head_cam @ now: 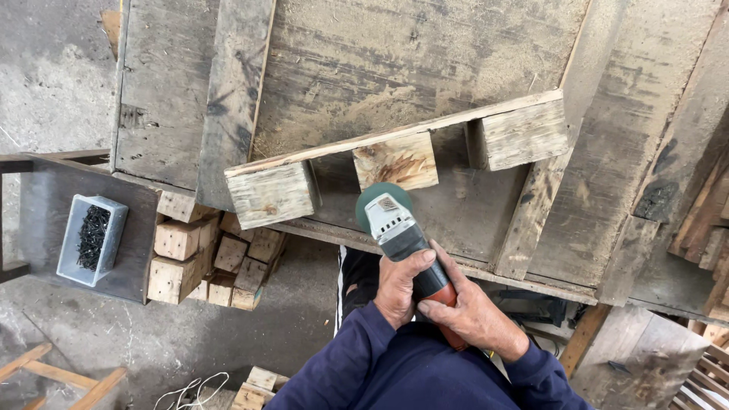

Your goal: The person uses an angle grinder with a sanding disc to smooth the surfaces of a wooden pallet block. They hold the block with one hand while operating the tool with the other, moving the grinder across the top and side faces to remove roughness.

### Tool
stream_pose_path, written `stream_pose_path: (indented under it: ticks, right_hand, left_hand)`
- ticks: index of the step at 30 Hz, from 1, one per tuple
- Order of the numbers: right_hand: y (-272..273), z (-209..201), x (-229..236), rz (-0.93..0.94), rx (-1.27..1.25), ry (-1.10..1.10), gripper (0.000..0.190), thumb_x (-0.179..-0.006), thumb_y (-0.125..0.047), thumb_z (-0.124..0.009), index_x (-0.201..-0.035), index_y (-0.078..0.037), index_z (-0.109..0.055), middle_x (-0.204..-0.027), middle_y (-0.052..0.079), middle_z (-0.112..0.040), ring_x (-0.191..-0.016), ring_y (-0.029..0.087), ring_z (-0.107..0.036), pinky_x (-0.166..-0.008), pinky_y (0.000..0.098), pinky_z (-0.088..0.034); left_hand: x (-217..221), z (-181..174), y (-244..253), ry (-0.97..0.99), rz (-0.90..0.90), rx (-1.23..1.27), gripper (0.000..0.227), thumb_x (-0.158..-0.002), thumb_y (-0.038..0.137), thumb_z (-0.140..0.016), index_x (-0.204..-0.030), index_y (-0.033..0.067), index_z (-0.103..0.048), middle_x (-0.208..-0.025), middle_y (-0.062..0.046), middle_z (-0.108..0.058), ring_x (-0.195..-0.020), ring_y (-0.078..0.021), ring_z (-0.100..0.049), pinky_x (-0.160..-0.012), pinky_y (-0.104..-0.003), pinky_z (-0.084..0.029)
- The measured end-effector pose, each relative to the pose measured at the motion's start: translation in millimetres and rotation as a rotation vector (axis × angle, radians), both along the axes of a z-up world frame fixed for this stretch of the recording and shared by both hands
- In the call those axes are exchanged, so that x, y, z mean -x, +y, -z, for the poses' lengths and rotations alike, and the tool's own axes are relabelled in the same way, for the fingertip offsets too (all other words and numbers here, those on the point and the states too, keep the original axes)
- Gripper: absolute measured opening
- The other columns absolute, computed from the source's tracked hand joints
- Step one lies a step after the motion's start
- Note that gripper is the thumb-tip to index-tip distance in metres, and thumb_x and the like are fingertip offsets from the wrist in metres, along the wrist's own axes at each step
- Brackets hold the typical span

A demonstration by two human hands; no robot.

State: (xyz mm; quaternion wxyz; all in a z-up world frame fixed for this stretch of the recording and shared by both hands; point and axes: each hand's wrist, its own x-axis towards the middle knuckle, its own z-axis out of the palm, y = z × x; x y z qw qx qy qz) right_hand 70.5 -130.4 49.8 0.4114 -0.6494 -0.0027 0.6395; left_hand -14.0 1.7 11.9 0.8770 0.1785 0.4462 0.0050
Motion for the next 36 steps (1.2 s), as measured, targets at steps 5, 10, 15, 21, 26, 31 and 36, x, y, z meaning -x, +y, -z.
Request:
stream_pose_path:
  ticks: [5,10,15,21,26,31,36]
  right_hand:
    - [-18.2,3.9,-5.8,0.086,-0.04,-0.043,0.103,-0.081,-0.023,-0.078,-0.163,-0.018,-0.017,-0.144,0.016,-0.056,-0.128,0.023,-0.058,-0.104,0.0383,-0.047]
    - [-38.0,6.4,-13.8,0.13,0.032,-0.061,0.104,-0.08,-0.026,-0.077,-0.164,-0.018,-0.016,-0.142,0.017,-0.056,-0.125,0.025,-0.06,-0.102,0.0409,-0.05]
    - [-54.3,9.7,-21.2,0.143,-0.014,-0.138,0.103,-0.08,-0.027,-0.078,-0.163,-0.014,-0.019,-0.145,0.017,-0.054,-0.131,0.023,-0.055,-0.105,0.0386,-0.046]
    - [-60.6,6.8,-32.8,0.17,0.044,-0.174,0.102,-0.078,-0.026,-0.079,-0.162,-0.016,-0.021,-0.138,0.015,-0.06,-0.121,0.021,-0.061,-0.099,0.0368,-0.05]
    - [-75.7,-11.0,-41.1,0.331,0.187,-0.083,0.11,-0.076,-0.024,-0.076,-0.165,-0.023,-0.011,-0.11,0.016,-0.067,-0.082,0.02,-0.069,-0.071,0.0377,-0.06]
    - [-94.2,-21.5,-39.7,0.511,0.207,-0.063,0.113,-0.076,-0.021,-0.074,-0.168,-0.025,-0.008,-0.103,0.016,-0.066,-0.071,0.023,-0.07,-0.062,0.0397,-0.06]
    - [-97.6,-20.5,-47.7,0.533,0.24,-0.084,0.105,-0.08,-0.023,-0.071,-0.165,-0.019,-0.01,-0.108,0.018,-0.066,-0.078,0.026,-0.07,-0.066,0.0411,-0.06]
  left_hand:
    - [-12.0,13.1,-18.5,-0.043,0.055,0.011,0.035,-0.082,0.02,-0.081,-0.107,0.0034,-0.063,-0.094,-0.006,-0.066,-0.085,-0.0166,-0.066,-0.079,-0.035,-0.058]
    - [-27.7,23.2,-39.1,-0.05,0.126,0.076,0.034,-0.083,0.019,-0.082,-0.108,0.0041,-0.065,-0.096,-0.005,-0.067,-0.086,-0.016,-0.067,-0.081,-0.036,-0.059]
    - [-42.0,24.3,-49.7,-0.041,0.175,0.079,0.031,-0.083,0.017,-0.083,-0.106,0.0071,-0.065,-0.096,-0.003,-0.067,-0.088,-0.0139,-0.067,-0.082,-0.035,-0.058]
    - [-63.3,20.8,-48.5,-0.056,0.236,0.075,0.031,-0.082,0.019,-0.082,-0.105,0.0038,-0.067,-0.094,-0.005,-0.068,-0.086,-0.0164,-0.068,-0.08,-0.036,-0.058]
    - [-93.4,11.2,-66.5,-0.092,0.323,0.117,0.034,-0.082,0.02,-0.081,-0.107,0.0032,-0.067,-0.095,-0.005,-0.068,-0.085,-0.0159,-0.067,-0.08,-0.036,-0.059]
    - [-110.9,7.7,-91.5,-0.081,0.424,0.138,0.033,-0.08,0.019,-0.082,-0.106,0.0041,-0.068,-0.095,-0.003,-0.068,-0.086,-0.0145,-0.067,-0.08,-0.035,-0.059]
    - [-129.1,13.4,-95.3,-0.018,0.517,0.131,0.033,-0.079,0.019,-0.082,-0.103,0.002,-0.068,-0.092,-0.006,-0.069,-0.08,-0.0166,-0.069,-0.076,-0.037,-0.061]
